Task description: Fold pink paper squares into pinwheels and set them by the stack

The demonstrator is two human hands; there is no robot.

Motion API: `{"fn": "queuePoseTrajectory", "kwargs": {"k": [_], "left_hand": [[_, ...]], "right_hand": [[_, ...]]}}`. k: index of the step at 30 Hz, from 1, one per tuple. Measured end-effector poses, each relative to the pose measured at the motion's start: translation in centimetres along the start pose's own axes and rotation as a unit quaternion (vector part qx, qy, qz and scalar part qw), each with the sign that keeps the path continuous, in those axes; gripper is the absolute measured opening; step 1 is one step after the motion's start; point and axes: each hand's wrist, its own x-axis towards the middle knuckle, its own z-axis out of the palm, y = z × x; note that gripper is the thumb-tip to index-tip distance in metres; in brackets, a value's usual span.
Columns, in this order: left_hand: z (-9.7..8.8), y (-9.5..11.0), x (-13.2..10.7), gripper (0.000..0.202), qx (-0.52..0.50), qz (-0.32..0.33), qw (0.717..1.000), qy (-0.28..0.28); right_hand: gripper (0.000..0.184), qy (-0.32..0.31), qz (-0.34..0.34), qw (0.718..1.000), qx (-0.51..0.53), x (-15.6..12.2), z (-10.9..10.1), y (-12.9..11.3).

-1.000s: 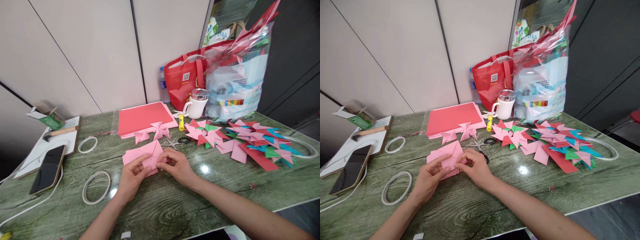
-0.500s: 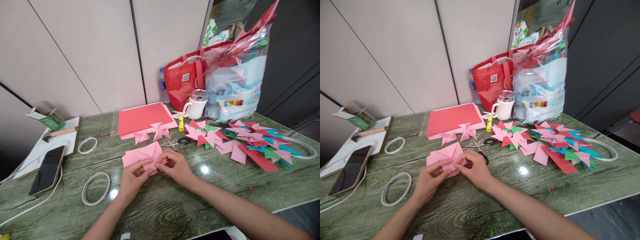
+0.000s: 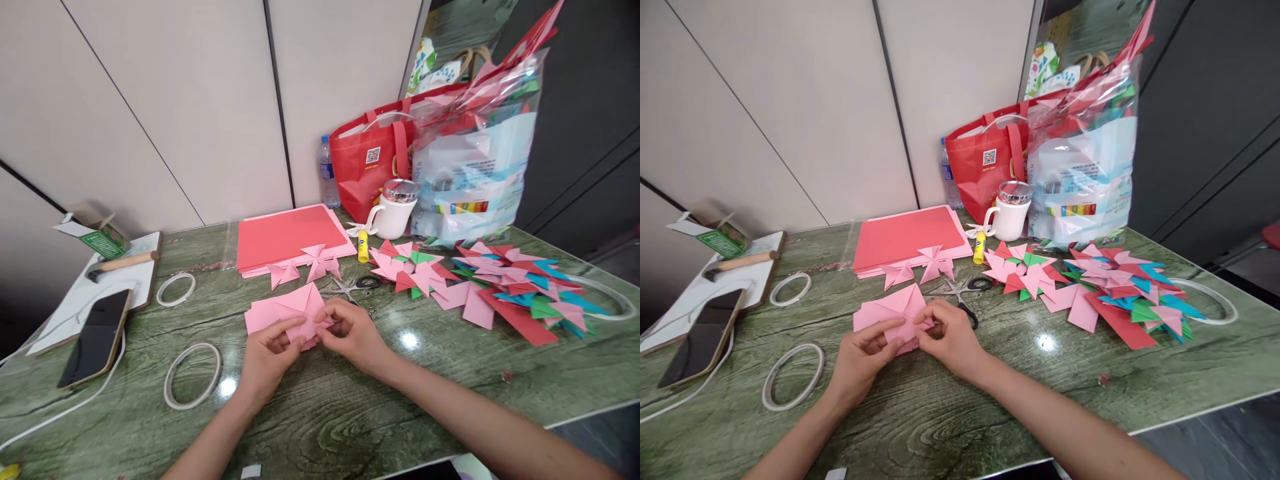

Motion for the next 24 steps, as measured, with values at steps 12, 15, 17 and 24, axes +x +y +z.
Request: {"fn": "queuePoseTrajectory", "kwargs": {"k": [12, 15, 17, 24], "left_hand": [[-1.0, 0.0, 0.7, 0.032, -0.037, -0.011, 0.999, -0.031], [-1.1, 0.0, 0.7, 0.033, -0.028, -0.006, 0.999, -0.028], [-1.1, 0.0, 0.7, 0.033, -0.016, -0.003, 1.000, -0.027], [-1.3, 0.0, 0.8, 0.032, -0.004, 0.000, 0.999, -0.039]], "right_hand": [[0.018, -0.042, -0.007, 0.993, 0.112, 0.1, -0.4, 0.1], [0.021, -0.045, -0.018, 0.994, 0.094, 0.1, -0.4, 0.4], [0.024, -0.047, -0.023, 0.996, 0.069, 0.1, -0.5, 0.6], [0.035, -0.060, -0.039, 0.997, 0.024, 0.0, -0.7, 0.6]]}}
